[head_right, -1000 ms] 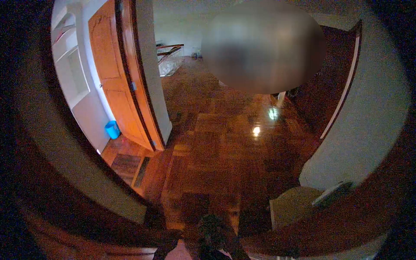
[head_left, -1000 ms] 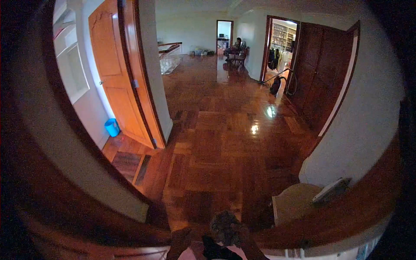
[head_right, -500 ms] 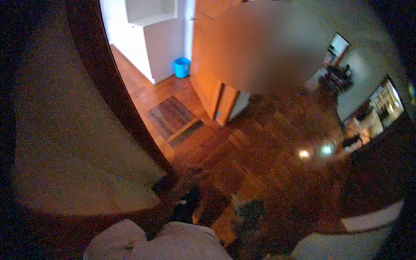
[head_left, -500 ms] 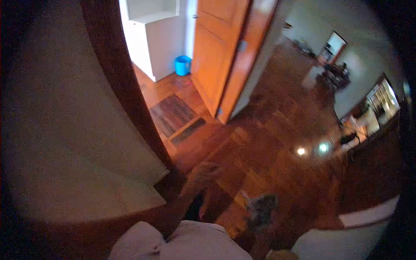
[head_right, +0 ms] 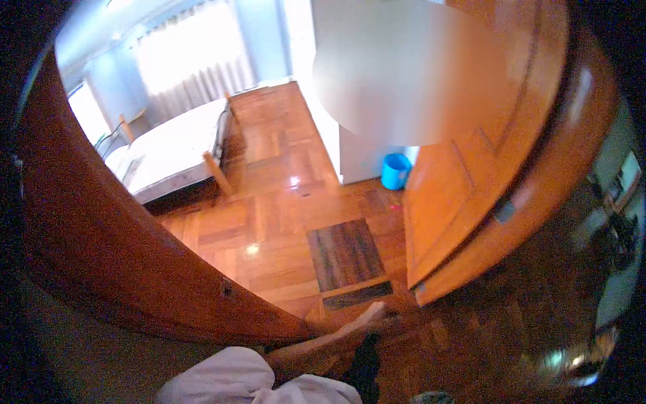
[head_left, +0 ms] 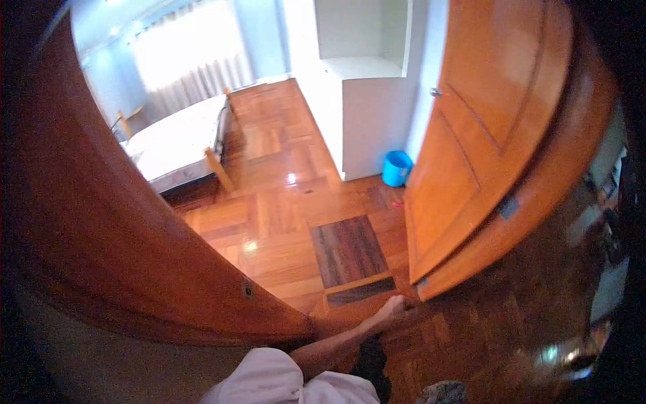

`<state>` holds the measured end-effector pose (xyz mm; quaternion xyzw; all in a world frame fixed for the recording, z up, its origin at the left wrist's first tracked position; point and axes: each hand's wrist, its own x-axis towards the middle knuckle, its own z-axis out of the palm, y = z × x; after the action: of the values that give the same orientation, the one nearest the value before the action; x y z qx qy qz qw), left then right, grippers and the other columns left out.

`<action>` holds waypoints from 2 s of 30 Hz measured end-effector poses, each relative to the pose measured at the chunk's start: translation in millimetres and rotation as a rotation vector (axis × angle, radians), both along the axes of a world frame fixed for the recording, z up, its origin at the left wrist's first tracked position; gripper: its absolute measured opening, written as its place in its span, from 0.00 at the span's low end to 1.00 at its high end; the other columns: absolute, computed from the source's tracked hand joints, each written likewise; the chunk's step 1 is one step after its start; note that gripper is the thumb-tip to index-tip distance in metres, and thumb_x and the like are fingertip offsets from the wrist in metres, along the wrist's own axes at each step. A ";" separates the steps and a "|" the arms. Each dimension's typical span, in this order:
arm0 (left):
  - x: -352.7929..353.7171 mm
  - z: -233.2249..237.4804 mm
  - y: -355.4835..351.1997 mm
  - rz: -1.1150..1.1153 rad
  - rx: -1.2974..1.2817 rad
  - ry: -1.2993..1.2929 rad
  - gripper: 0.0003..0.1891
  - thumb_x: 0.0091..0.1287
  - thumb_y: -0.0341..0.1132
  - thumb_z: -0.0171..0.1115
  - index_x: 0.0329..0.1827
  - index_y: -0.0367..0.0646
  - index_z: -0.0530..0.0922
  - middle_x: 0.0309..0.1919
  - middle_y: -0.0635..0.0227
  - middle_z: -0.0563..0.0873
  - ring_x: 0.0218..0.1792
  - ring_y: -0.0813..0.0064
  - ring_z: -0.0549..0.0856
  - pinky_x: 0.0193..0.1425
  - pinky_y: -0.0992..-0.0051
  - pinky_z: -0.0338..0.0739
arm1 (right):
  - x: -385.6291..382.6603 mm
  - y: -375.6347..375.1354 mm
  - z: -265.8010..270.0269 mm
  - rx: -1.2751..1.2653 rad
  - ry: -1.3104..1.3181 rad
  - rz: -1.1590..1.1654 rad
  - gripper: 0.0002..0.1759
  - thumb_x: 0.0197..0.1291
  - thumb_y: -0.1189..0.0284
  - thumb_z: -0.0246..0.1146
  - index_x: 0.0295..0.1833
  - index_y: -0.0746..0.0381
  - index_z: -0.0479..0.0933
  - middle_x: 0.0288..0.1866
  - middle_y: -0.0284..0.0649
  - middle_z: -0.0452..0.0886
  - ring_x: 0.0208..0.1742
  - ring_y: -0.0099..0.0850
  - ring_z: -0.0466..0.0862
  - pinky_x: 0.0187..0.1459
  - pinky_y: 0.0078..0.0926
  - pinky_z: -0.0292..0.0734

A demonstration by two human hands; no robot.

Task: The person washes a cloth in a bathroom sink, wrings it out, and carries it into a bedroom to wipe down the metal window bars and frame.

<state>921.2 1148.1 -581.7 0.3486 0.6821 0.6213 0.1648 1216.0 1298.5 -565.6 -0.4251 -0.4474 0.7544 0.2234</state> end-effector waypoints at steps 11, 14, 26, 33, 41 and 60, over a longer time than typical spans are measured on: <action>-203.0 -6.6 -148.0 0.689 -0.728 -0.270 0.18 0.67 0.44 0.60 0.35 0.35 0.86 0.31 0.46 0.88 0.38 0.48 0.89 0.43 0.54 0.83 | -436.0 103.9 15.6 0.062 0.083 0.792 0.21 0.62 0.69 0.65 0.55 0.73 0.80 0.43 0.46 0.86 0.39 0.38 0.87 0.44 0.37 0.86; -207.6 -30.3 -194.2 0.980 -0.603 -0.472 0.17 0.67 0.45 0.63 0.42 0.38 0.87 0.36 0.46 0.88 0.41 0.47 0.89 0.45 0.57 0.82 | -547.6 84.1 22.2 0.069 0.097 0.976 0.21 0.62 0.69 0.65 0.55 0.73 0.80 0.43 0.45 0.86 0.38 0.38 0.87 0.43 0.37 0.86; -421.3 -95.1 -317.5 1.169 -0.681 -0.497 0.16 0.66 0.42 0.61 0.35 0.36 0.85 0.28 0.50 0.87 0.33 0.54 0.89 0.38 0.58 0.81 | -837.3 -83.5 -9.4 -0.039 -0.128 1.169 0.20 0.61 0.69 0.64 0.53 0.73 0.81 0.39 0.44 0.87 0.34 0.37 0.87 0.40 0.36 0.86; -559.2 -69.9 -398.7 1.154 -0.577 -0.415 0.17 0.65 0.42 0.57 0.39 0.37 0.86 0.37 0.46 0.89 0.39 0.47 0.89 0.46 0.55 0.84 | -1020.5 -190.9 -15.1 -0.049 -0.089 1.267 0.19 0.61 0.69 0.63 0.52 0.73 0.82 0.37 0.43 0.87 0.32 0.36 0.87 0.39 0.35 0.86; -474.0 -156.8 -460.8 1.454 -0.914 -1.222 0.14 0.59 0.42 0.62 0.36 0.40 0.88 0.40 0.48 0.90 0.45 0.47 0.89 0.50 0.51 0.84 | -1240.0 -389.8 -21.8 -0.090 0.061 1.639 0.18 0.61 0.70 0.63 0.51 0.73 0.82 0.35 0.42 0.88 0.30 0.35 0.88 0.37 0.34 0.87; -525.8 -205.5 -850.6 1.866 -0.274 -1.550 0.18 0.55 0.45 0.65 0.36 0.37 0.89 0.38 0.46 0.90 0.46 0.51 0.90 0.52 0.59 0.84 | -1296.5 -986.2 -11.0 -0.058 -0.128 2.192 0.21 0.63 0.72 0.65 0.57 0.75 0.80 0.46 0.51 0.88 0.41 0.42 0.91 0.47 0.37 0.88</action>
<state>395.4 297.6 -787.2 -0.7582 0.4515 0.4673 0.0542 -80.4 312.3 -576.6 0.1596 -0.5753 0.5304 -0.6018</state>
